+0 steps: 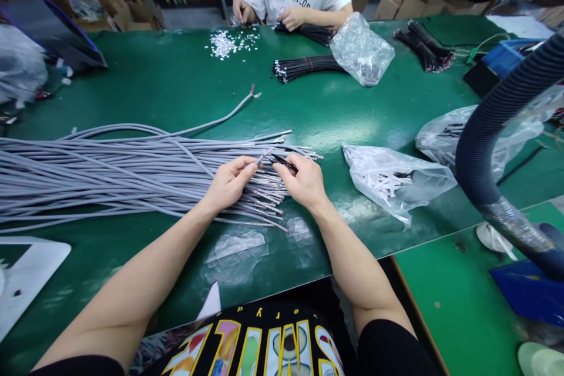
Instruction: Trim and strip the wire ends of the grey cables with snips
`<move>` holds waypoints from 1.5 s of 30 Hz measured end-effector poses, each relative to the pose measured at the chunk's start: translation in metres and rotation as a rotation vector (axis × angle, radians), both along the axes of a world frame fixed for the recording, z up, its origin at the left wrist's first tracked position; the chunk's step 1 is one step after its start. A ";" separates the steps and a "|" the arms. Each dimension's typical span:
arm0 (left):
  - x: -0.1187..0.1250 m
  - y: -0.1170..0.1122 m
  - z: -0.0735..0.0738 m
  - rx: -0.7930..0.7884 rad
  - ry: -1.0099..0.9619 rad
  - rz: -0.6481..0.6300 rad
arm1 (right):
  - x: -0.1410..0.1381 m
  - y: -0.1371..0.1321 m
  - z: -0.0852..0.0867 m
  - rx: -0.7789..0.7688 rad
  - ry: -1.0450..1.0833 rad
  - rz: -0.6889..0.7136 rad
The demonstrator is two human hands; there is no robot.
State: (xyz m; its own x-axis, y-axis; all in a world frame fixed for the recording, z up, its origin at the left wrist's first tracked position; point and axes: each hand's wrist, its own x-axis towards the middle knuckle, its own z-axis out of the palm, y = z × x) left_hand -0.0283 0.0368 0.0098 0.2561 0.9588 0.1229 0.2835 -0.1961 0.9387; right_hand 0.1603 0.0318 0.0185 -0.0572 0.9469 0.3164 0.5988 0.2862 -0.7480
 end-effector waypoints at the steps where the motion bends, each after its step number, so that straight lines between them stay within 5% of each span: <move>1: 0.000 0.000 0.000 0.004 -0.002 -0.005 | -0.001 0.000 -0.001 0.000 -0.019 0.002; 21: 0.000 0.000 -0.001 0.070 0.118 -0.030 | -0.008 -0.004 -0.001 0.017 0.029 0.012; 34: -0.007 0.007 0.007 -0.151 -0.016 -0.205 | -0.013 -0.010 0.006 0.073 -0.131 -0.016; 45: -0.001 0.011 -0.002 -0.033 0.018 -0.128 | -0.013 -0.009 0.006 0.050 -0.137 -0.012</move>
